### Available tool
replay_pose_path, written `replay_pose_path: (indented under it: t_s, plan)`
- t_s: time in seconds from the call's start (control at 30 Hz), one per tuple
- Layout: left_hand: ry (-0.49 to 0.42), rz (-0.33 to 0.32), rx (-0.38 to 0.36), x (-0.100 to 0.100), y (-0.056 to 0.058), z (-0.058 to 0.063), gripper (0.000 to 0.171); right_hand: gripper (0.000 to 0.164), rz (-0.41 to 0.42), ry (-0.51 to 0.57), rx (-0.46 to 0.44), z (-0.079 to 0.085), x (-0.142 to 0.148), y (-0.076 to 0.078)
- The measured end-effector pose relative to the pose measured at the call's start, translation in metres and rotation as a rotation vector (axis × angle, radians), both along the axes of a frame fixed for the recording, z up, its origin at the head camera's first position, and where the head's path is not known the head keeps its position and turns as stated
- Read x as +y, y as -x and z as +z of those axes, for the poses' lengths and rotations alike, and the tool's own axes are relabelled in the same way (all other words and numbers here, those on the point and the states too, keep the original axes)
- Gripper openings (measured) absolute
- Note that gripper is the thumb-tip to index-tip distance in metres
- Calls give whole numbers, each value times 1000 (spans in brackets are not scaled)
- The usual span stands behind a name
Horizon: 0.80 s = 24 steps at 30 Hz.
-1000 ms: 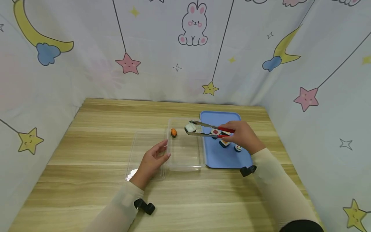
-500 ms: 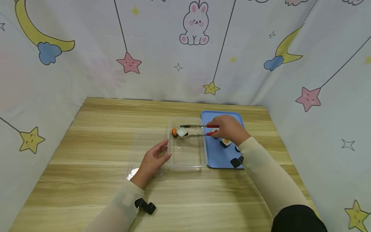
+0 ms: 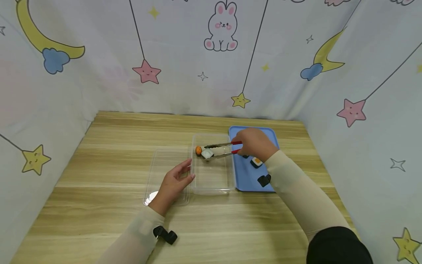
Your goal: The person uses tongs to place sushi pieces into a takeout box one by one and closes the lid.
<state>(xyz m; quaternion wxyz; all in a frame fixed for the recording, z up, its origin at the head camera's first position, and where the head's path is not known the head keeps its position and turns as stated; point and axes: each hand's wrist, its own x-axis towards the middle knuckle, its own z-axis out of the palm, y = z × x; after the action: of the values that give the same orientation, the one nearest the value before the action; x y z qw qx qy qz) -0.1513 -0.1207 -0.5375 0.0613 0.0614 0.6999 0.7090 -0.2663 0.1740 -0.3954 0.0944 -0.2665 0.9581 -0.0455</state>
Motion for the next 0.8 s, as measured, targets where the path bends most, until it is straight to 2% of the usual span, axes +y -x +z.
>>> replay_pose_path:
  t_s: [0.27,0.43,0.6,0.8]
  plan:
    - [-13,2,9,-1,1,-2,63,43,10,-9,-1,-1,-7,0]
    - [-5,1,9,0,1,-1,63,46,-10,27,23,0,3,-4]
    - [0,1,-2,0,1,-1,63,47,-52,152,27,2,28,-10]
    - [10,1,0,0,0,0,62,52,-197,306,70,-5,76,-24]
